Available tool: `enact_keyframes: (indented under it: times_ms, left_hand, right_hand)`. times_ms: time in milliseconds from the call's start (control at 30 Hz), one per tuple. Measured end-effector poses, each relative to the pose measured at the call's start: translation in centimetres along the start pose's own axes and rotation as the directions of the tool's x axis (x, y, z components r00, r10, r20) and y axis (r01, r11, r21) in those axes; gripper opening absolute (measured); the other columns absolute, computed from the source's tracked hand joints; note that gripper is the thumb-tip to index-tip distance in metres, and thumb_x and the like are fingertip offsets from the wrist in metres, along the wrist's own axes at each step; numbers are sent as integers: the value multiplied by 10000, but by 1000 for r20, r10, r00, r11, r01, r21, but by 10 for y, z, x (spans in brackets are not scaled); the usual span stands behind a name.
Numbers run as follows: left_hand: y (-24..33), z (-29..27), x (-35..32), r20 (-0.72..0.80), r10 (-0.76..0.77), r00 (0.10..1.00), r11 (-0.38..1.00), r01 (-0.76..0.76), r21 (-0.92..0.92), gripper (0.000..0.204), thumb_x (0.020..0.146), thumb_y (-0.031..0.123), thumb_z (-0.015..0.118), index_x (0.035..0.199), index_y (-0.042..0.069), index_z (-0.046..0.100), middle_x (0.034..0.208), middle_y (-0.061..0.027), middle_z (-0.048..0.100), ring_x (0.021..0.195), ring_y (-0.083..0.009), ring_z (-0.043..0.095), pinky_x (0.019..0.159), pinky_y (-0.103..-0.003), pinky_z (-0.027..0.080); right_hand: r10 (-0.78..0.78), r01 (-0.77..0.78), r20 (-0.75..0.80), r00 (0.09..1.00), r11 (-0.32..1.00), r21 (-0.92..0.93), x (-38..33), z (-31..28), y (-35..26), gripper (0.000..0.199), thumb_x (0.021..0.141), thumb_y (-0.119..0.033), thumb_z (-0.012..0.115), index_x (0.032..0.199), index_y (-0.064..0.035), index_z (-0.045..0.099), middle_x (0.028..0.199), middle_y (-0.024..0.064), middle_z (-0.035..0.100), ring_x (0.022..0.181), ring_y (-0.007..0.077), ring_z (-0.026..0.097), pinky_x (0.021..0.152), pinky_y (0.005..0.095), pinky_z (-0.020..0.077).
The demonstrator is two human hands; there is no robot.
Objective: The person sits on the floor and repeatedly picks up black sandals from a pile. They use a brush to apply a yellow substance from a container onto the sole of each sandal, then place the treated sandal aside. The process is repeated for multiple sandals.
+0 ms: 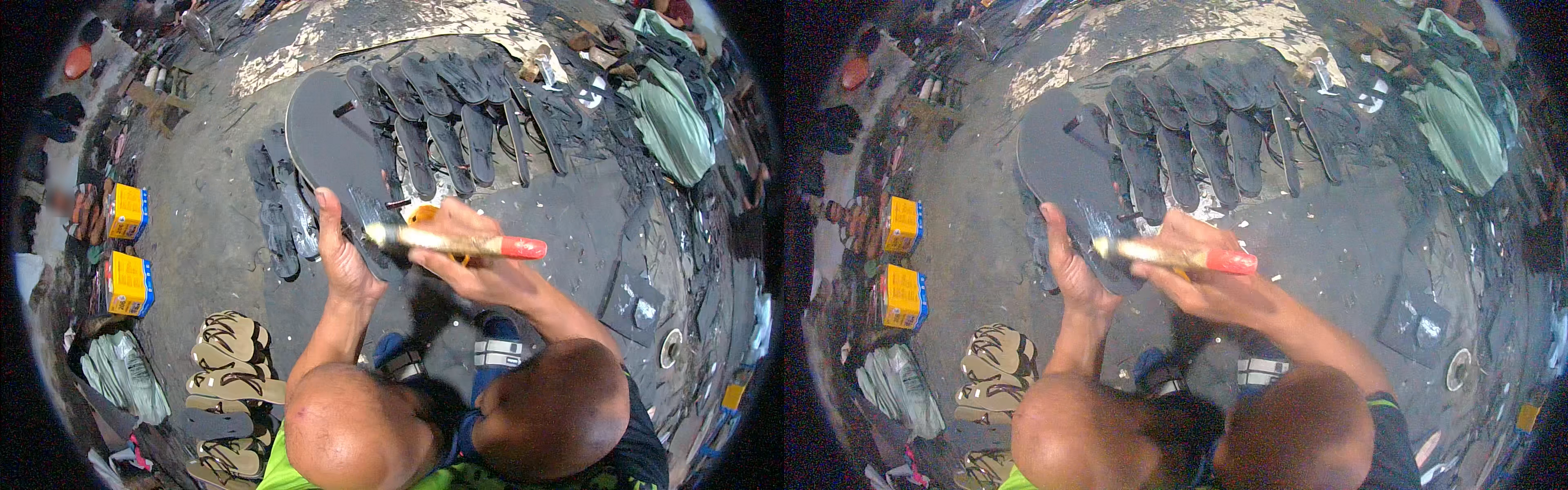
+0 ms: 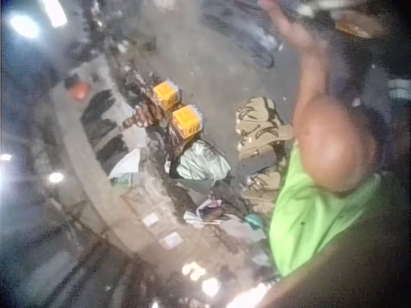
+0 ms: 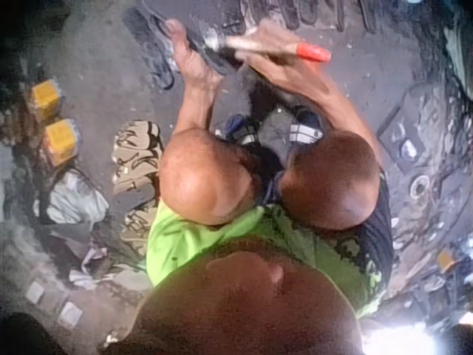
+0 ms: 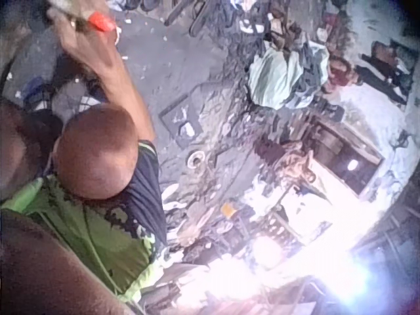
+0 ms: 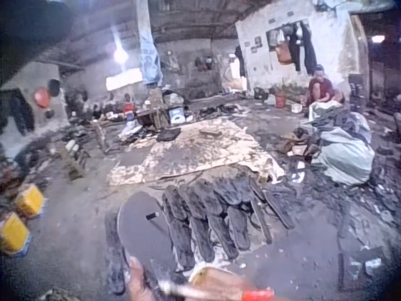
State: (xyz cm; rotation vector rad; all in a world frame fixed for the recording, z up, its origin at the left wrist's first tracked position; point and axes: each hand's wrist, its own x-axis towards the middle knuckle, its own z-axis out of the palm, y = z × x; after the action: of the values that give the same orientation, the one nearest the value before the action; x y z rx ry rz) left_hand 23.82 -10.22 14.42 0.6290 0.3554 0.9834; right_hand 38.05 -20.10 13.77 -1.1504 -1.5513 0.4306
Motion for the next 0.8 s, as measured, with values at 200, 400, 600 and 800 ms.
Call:
enact_keyframes:
  times_ms: [200,400,600,800]
  left_hand:
    - [-14,3,-6,-60,140,988,990,-138,38,551,981,485,554,1329,63,491,1195,-98,629,1079,-198,622,942,-359,506]
    - [-12,-8,-15,61,202,978,957,-210,199,677,982,597,451,1390,57,459,1267,-91,600,1049,-221,621,901,-374,507]
    - [-32,-13,-26,33,-85,996,967,74,243,575,1001,498,456,1337,32,476,1181,-122,629,1047,-249,652,923,-406,534]
    - [-35,-33,-22,96,-161,982,951,128,282,769,991,628,360,1404,-15,447,1331,-155,577,1186,-304,598,1024,-446,468]
  right_hand:
    - [108,-95,-107,988,988,117,-17,10,-13,200,896,-145,708,1047,-15,696,926,95,639,806,240,608,721,356,478]
    - [352,-327,-391,850,936,133,-3,-2,23,191,910,-140,704,1041,-3,688,866,94,625,764,202,619,705,313,490]
    - [-110,3,-442,890,972,-235,52,-20,-13,153,913,-144,699,1019,-32,695,829,70,629,734,165,620,635,328,485]
    - [120,-203,-358,926,958,-203,45,-19,-9,183,910,-150,700,985,16,691,791,34,648,749,92,586,675,299,476]
